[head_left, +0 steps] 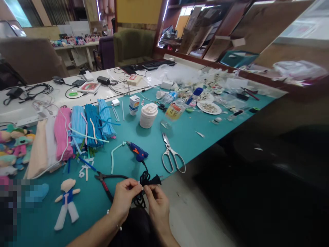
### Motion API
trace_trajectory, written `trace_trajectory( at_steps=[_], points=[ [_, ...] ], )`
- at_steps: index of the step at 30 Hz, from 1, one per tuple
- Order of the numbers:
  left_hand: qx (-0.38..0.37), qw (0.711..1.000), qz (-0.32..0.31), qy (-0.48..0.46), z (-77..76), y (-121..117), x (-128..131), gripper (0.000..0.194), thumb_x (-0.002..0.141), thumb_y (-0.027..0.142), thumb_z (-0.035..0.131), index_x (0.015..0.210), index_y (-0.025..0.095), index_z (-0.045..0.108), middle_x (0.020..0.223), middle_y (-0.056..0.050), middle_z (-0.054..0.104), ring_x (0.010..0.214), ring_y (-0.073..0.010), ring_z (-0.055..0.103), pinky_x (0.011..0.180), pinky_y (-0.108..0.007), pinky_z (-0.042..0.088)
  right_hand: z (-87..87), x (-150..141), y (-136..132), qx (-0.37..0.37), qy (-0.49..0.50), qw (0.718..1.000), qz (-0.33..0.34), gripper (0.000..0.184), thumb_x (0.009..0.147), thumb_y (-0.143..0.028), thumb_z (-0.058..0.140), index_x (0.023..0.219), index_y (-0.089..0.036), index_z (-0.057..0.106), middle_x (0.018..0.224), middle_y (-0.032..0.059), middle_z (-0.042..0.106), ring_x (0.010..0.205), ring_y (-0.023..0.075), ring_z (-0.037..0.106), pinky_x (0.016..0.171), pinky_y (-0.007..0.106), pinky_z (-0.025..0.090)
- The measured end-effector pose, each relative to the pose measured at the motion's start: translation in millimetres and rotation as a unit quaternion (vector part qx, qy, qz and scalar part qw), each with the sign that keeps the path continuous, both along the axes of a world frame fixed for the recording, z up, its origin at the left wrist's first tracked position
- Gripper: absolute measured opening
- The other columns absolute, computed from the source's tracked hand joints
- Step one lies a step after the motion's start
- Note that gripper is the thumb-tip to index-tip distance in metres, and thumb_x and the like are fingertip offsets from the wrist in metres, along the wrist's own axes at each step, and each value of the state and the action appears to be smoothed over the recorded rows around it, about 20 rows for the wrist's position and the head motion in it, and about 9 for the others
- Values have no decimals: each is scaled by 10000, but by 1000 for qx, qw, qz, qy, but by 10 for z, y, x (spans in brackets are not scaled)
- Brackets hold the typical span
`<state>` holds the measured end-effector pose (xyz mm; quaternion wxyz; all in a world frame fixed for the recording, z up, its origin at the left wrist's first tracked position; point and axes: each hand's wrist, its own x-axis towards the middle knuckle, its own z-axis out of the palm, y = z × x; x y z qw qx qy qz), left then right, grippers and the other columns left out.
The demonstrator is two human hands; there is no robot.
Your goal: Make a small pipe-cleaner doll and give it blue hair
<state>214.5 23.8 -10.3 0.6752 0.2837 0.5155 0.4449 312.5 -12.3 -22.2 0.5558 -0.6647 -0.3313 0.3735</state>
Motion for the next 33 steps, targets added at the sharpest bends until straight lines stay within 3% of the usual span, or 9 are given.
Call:
trace_trajectory(
  at_steps=[4,9,11,14,18,22,25,28,33],
  points=[
    [-4,1000,2,10,26,19,13,318,439,371,834,538,155,622,556,16,579,575,-105,494,601,-235,414,60,52,47,-3,-19,999,29,387,683,-542,643,582,-169,638,574,27,601,573,163,543,561,260,455],
    [-50,997,-21,-52,43,57,-54,411,427,369,854,731,153,681,729,-34,644,697,-138,561,682,-257,437,244,417,67,-80,-7,979,188,345,641,-515,684,623,-171,694,574,31,622,580,174,563,555,266,454],
    [-68,994,-60,-67,29,63,-95,442,446,399,846,770,145,685,753,-45,643,681,-136,555,674,-264,433,334,637,74,-96,-30,977,185,335,661,-503,669,648,-170,705,554,23,607,521,150,523,498,253,420],
    [-67,989,-120,-51,0,82,-148,454,455,436,834,753,132,678,714,-34,630,625,-122,535,650,-261,413,457,875,166,-64,-82,987,120,310,658,-482,682,708,-177,703,596,19,616,541,147,526,508,253,414],
    [-34,987,-159,0,-14,119,-170,444,452,443,824,728,136,662,675,-26,640,617,-135,560,640,-258,407,531,823,477,-20,-132,981,140,290,683,-480,655,658,-193,615,634,16,632,601,162,554,570,272,426],
    [-6,981,-187,45,-24,126,-171,368,543,432,765,753,150,655,585,-2,608,552,-141,562,576,-253,397,432,557,810,-49,-169,962,207,305,737,-480,578,613,-213,498,520,-18,584,511,145,514,516,262,369],
    [25,977,-195,82,-49,120,-203,249,581,282,728,787,151,679,677,-30,645,610,-154,580,605,-259,413,268,436,948,-64,-167,965,191,295,702,-451,607,605,-220,450,464,-47,534,463,130,482,476,243,328],
    [67,967,-210,128,-31,157,-271,337,525,69,649,846,163,700,828,-49,680,774,-187,606,704,-264,431,102,417,979,-45,-133,977,162,296,644,-429,656,614,-220,449,457,-65,500,452,123,465,459,231,320],
    [175,929,-267,190,223,464,-355,407,539,14,541,889,177,672,789,-24,674,786,-177,607,724,-257,430,-25,472,936,-14,-89,986,144,287,630,-437,669,657,-207,498,481,-58,517,456,126,475,453,235,337]
  ],
)
